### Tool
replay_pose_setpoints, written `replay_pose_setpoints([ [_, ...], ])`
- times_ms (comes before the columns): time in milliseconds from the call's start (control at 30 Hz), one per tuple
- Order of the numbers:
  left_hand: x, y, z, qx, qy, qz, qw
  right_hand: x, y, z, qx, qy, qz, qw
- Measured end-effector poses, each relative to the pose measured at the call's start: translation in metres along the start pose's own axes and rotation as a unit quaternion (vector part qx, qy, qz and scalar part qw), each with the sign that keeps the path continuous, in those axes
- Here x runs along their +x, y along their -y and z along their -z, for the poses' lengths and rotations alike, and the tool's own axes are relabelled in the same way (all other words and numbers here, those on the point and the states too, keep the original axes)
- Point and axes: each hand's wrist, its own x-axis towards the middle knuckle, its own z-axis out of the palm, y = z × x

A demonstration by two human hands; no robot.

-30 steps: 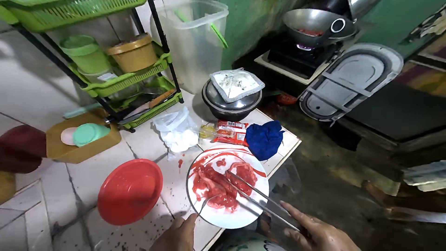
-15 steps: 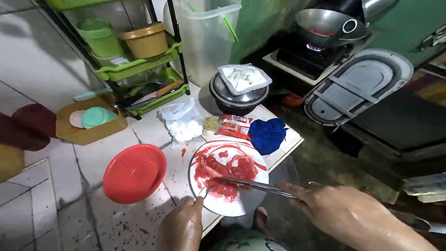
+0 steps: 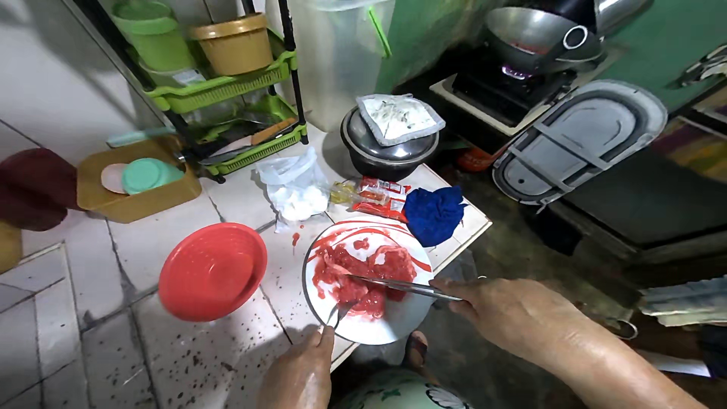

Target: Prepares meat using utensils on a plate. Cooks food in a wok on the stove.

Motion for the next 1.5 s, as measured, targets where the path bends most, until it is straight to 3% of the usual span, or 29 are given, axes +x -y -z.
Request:
replay_pose_setpoints([
  [233, -0.008, -0.005, 0.001, -0.02, 0.013, 0.012, 1.0, 0.006, -0.003, -0.014, 0.041, 0.036, -0.022, 0.998],
  [400, -0.006, -0.003, 0.015, -0.063, 0.103, 0.063, 0.991, 0.004, -0.005, -0.022, 0.068, 0.047, -0.02, 0.996],
  [533, -0.004, -0.003, 0.026, -0.07, 0.058, 0.074, 0.993, -0.006, -0.016, -0.018, 0.078, 0.045, -0.011, 0.996],
  [700, 0.01, -0.008, -0.001, -0.013, -0.057, 0.005, 0.998, -0.017, -0.027, -0.01, 0.035, 0.033, -0.008, 0.999],
  [767, 0.016, -0.011, -0.004, 0.006, -0.065, -0.009, 0.998, -0.015, -0.025, -0.007, 0.02, 0.035, -0.011, 0.999],
  [1067, 0.005, -0.018, 0.01, -0.012, 0.051, -0.008, 0.999, -0.005, -0.01, -0.012, 0.034, 0.077, -0.048, 0.995],
  [1500, -0.015, -0.017, 0.004, -0.04, 0.066, -0.006, 0.997, -0.006, -0.003, -0.019, 0.045, 0.067, -0.048, 0.996],
])
